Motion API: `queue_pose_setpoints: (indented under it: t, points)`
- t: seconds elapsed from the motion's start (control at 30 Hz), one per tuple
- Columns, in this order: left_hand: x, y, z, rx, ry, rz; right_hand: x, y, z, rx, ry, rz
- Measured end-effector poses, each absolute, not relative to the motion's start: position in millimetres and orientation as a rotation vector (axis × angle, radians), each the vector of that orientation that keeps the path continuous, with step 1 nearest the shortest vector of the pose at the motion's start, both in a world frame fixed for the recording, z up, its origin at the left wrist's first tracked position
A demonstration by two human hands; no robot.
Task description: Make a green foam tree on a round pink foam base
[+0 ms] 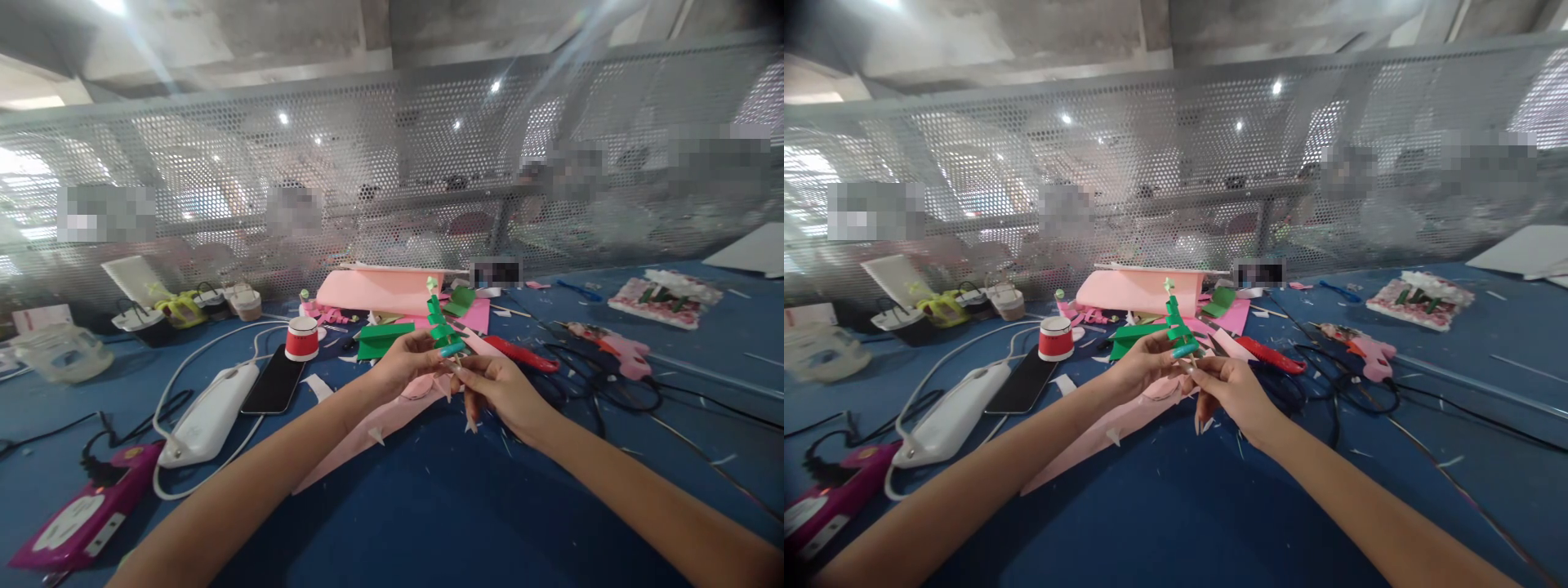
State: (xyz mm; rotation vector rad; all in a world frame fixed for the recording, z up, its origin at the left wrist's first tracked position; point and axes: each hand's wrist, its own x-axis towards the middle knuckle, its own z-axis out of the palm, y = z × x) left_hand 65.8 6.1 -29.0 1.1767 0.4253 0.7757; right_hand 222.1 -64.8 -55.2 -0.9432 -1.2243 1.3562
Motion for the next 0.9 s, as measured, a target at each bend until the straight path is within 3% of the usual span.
queue_pose_setpoints:
  t: [0.9]
  points:
    - [56.5,15.0,-33.0,1.032,0.259,0.756,222.0,-65.4,-52.1,-0.815,-1.178,1.435]
